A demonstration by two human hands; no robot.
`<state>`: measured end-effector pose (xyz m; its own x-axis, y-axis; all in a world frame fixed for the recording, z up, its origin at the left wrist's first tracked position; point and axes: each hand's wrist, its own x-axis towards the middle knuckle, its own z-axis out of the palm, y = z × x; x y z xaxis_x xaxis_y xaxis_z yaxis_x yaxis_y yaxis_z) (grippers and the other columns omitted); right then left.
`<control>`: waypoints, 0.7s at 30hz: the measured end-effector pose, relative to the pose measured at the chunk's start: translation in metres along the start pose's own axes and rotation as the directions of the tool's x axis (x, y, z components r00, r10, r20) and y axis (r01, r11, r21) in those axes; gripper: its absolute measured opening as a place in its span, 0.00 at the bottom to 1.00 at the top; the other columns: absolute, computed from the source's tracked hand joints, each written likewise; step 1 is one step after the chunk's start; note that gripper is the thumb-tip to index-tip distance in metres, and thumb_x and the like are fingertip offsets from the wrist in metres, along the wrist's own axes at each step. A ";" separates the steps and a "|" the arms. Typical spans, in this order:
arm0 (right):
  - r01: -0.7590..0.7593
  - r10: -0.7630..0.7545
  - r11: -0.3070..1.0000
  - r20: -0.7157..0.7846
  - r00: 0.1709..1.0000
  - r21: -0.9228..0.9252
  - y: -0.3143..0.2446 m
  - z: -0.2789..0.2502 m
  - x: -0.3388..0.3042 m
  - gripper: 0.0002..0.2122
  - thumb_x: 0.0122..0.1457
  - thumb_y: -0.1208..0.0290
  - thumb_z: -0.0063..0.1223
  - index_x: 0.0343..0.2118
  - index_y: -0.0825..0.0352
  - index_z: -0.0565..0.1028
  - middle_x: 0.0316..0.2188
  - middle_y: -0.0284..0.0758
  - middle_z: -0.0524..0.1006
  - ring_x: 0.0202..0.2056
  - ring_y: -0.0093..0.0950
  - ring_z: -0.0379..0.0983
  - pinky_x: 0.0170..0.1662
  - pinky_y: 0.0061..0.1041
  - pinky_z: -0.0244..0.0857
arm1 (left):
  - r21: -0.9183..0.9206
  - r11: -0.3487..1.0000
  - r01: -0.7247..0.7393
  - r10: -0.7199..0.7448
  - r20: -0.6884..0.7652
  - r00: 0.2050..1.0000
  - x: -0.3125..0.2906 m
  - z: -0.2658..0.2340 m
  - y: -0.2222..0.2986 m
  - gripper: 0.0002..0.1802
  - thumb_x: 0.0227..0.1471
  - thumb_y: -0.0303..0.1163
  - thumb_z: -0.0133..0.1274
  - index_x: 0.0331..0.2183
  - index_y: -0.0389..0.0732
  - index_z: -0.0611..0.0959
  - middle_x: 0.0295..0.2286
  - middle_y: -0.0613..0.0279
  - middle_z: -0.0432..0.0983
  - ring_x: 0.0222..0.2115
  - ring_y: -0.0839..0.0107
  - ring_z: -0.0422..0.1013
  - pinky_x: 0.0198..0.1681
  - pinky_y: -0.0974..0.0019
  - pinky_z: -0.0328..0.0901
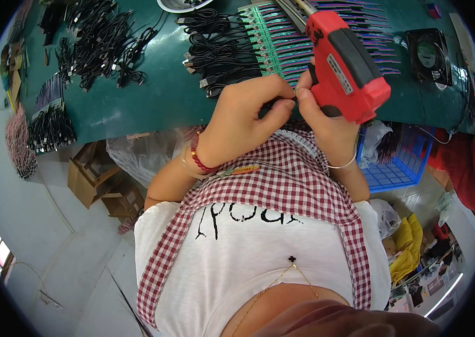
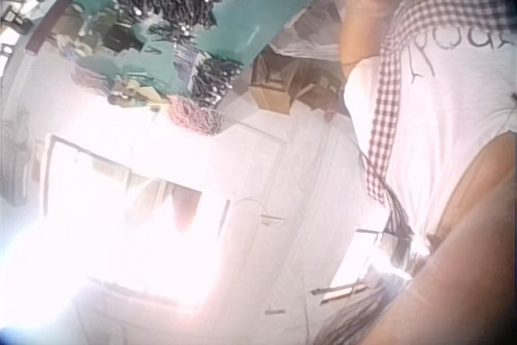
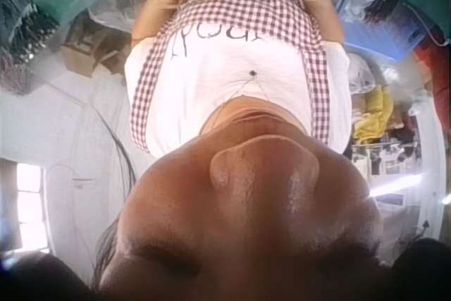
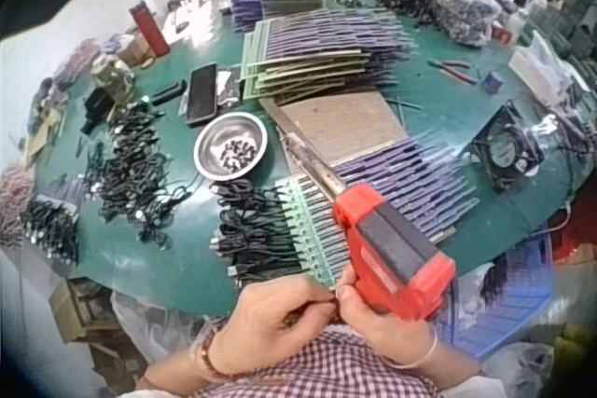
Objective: The person solders wires and small electronic components onto circuit boards using a soldering gun.
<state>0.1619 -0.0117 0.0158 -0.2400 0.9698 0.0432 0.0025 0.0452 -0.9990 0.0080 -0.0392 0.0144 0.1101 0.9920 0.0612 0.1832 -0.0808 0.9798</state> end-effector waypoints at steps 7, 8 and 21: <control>-0.140 0.143 0.975 -0.004 0.990 0.172 0.005 -0.006 0.000 0.05 0.49 0.79 0.53 0.29 0.69 0.73 0.24 0.27 0.72 0.25 0.15 0.67 0.29 0.16 0.61 | 0.580 0.755 -0.305 0.385 -0.016 0.923 0.003 -0.005 -0.004 0.08 0.34 0.19 0.56 0.23 0.37 0.75 0.22 0.61 0.71 0.23 0.65 0.68 0.24 0.68 0.63; -0.148 0.157 0.973 -0.040 0.987 0.175 0.006 -0.006 -0.002 0.04 0.48 0.79 0.54 0.29 0.69 0.73 0.24 0.27 0.72 0.25 0.16 0.67 0.29 0.16 0.62 | 0.606 0.734 -0.308 0.402 -0.021 0.915 0.003 -0.003 -0.005 0.09 0.33 0.21 0.56 0.23 0.39 0.74 0.22 0.62 0.68 0.22 0.66 0.66 0.24 0.67 0.62; -0.220 0.230 0.926 0.005 0.973 0.308 0.007 0.001 -0.010 0.11 0.48 0.80 0.52 0.36 0.71 0.70 0.27 0.30 0.73 0.29 0.18 0.69 0.33 0.18 0.64 | -0.001 1.000 0.019 -0.019 -0.141 0.990 -0.006 0.007 -0.003 0.06 0.40 0.17 0.52 0.25 0.34 0.74 0.23 0.61 0.68 0.22 0.76 0.67 0.24 0.75 0.61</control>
<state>0.1634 -0.0212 0.0084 -0.2382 0.9529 -0.1876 -0.2437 -0.2456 -0.9382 0.0136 -0.0454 0.0099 -0.0321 0.9971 0.0687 0.1842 -0.0617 0.9810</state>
